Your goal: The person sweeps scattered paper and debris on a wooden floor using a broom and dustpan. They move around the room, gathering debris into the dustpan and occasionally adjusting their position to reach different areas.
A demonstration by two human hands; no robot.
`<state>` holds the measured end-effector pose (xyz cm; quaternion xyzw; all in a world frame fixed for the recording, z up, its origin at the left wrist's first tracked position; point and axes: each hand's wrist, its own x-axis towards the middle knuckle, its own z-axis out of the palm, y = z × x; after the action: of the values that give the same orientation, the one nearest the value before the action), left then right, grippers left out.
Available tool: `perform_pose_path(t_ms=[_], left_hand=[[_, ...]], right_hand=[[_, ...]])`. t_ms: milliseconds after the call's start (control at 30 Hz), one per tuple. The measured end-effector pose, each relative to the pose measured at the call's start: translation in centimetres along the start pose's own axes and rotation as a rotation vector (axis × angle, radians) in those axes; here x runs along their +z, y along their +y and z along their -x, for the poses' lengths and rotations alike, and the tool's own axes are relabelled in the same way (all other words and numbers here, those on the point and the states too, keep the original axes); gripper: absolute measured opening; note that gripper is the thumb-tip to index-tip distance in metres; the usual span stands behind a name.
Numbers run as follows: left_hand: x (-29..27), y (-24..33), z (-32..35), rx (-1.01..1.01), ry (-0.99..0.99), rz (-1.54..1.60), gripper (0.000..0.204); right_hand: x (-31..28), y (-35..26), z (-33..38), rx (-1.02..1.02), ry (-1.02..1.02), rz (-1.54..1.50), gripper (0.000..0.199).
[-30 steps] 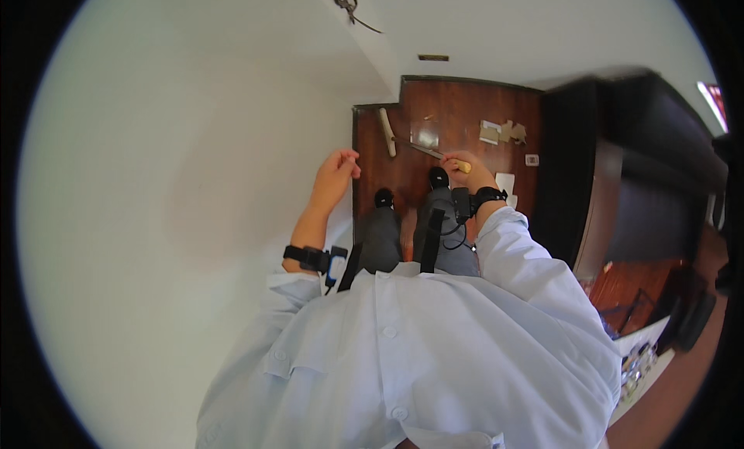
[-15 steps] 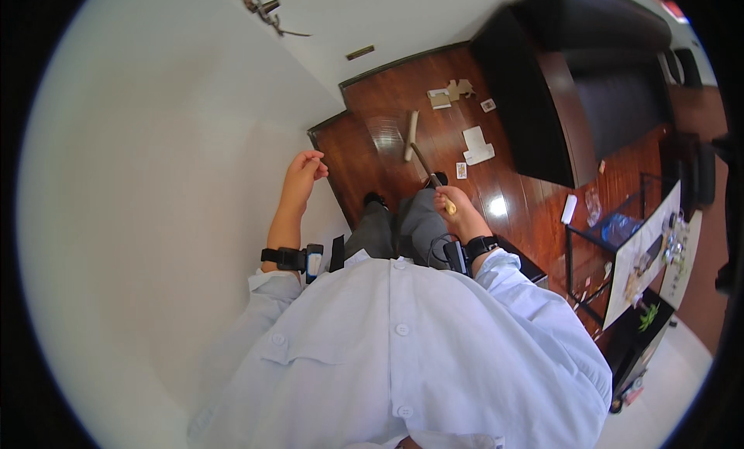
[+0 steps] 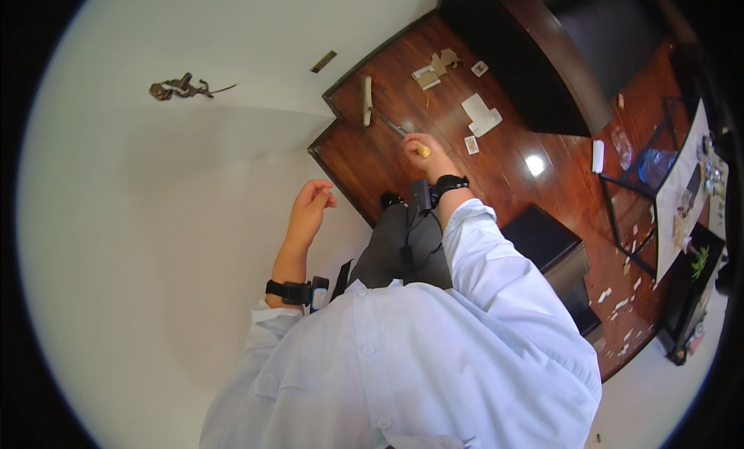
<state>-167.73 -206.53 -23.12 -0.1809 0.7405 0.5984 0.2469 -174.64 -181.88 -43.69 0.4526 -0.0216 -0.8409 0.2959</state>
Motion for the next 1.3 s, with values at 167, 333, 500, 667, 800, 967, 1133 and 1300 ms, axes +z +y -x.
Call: perform_pose_path(t_ms=[167, 333, 500, 667, 800, 967, 1133, 1300], left_hand=[[4.4, 1.9, -1.9, 0.039, -0.112, -0.04, 0.015], [9.7, 4.7, -4.7, 0.109, -0.242, -0.112, 0.013], [14.1, 7.1, -6.0, 0.154, -0.356, -0.275, 0.011], [16.8, 9.2, -6.9, 0.211, -0.431, -0.243, 0.012], [17.1, 10.3, -8.3, 0.217, -0.455, -0.246, 0.012], [16.2, 12.3, -11.8, 0.191, -0.509, -0.212, 0.011], [15.4, 16.6, -17.7, 0.178, -0.588, -0.291, 0.013], [15.7, 20.7, -23.7, 0.245, -0.603, -0.445, 0.014]], right_hand=[[-6.2, -4.6, 8.8, -0.098, -0.235, -0.294, 0.008], [-12.6, -7.3, 16.9, -0.39, -0.044, -0.267, 0.008], [-14.1, -9.4, 21.6, -0.293, 0.084, -0.308, 0.013], [-8.7, -7.9, 23.7, -0.36, 0.056, -0.144, 0.005], [-3.7, -7.8, 23.6, -0.394, -0.066, -0.077, 0.032], [3.0, -11.4, 17.9, -0.317, -0.155, -0.075, 0.037], [7.7, -15.7, 11.3, -0.332, -0.189, -0.233, 0.029], [6.7, -18.8, 5.6, -0.4, -0.245, -0.505, 0.009]])
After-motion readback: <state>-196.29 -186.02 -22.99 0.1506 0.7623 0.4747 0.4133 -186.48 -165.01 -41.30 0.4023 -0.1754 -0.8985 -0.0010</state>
